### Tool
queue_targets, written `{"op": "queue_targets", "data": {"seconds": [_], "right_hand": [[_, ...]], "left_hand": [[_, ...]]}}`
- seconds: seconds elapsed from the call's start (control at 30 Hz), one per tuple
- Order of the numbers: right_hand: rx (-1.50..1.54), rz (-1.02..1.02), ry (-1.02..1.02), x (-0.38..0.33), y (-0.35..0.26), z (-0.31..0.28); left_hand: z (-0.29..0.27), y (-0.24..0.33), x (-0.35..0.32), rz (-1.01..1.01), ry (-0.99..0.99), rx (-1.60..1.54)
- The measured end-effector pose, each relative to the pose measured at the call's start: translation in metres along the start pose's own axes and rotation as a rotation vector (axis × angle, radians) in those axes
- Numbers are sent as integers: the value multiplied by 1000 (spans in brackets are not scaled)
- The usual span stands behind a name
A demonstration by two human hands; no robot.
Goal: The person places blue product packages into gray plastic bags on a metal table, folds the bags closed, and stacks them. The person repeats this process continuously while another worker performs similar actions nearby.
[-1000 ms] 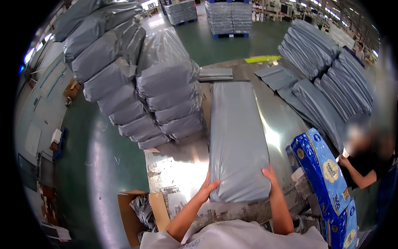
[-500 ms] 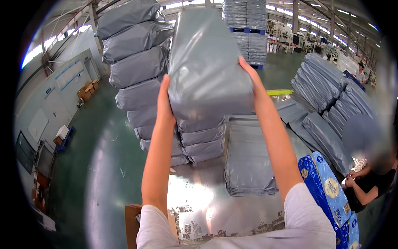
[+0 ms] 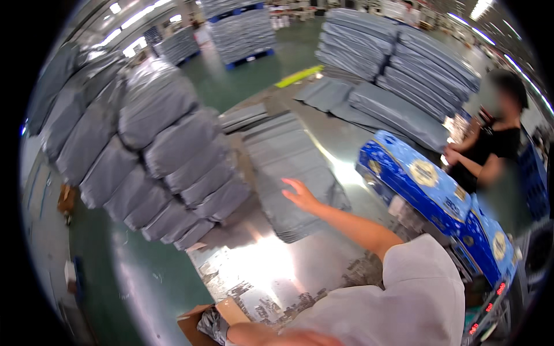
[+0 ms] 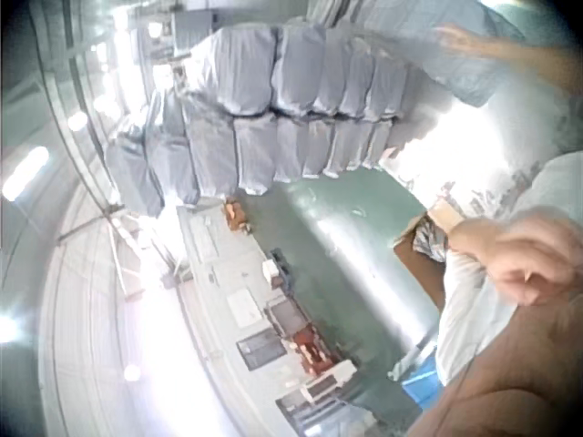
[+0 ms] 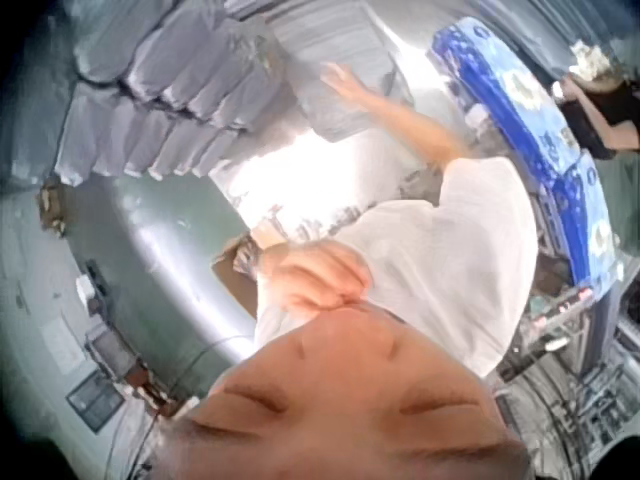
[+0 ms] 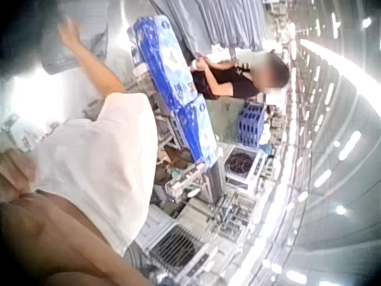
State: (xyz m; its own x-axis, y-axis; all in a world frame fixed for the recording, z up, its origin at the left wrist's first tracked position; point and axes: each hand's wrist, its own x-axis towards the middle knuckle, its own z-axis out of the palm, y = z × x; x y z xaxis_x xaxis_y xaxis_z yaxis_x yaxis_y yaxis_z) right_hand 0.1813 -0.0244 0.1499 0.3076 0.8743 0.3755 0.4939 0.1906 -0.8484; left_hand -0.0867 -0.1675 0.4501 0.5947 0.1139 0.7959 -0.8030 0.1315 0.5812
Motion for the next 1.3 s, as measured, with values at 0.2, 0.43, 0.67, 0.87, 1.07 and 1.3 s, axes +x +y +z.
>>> {"op": "queue_targets", "data": {"seconds": [0.2, 0.43, 0.67, 0.87, 1.07, 1.3], "right_hand": [[-565, 473, 549, -113, 139, -277], [-1253, 1133, 546, -284, 172, -533], [-1092, 1067, 142, -279, 90, -405], [714, 807, 564, -386, 155, -266], [1144, 933, 539, -359, 35, -243], [1129, 923, 393, -362, -20, -223]], "left_hand": [[69, -35, 14, -143, 337, -71], [74, -79, 46, -117, 52, -163], [-9, -306, -108, -859, 601, 267], [-31, -466, -299, -1159, 304, 1137], [9, -442, -233, -1211, 846, -276], [42, -307, -173, -888, 622, 291]]}}
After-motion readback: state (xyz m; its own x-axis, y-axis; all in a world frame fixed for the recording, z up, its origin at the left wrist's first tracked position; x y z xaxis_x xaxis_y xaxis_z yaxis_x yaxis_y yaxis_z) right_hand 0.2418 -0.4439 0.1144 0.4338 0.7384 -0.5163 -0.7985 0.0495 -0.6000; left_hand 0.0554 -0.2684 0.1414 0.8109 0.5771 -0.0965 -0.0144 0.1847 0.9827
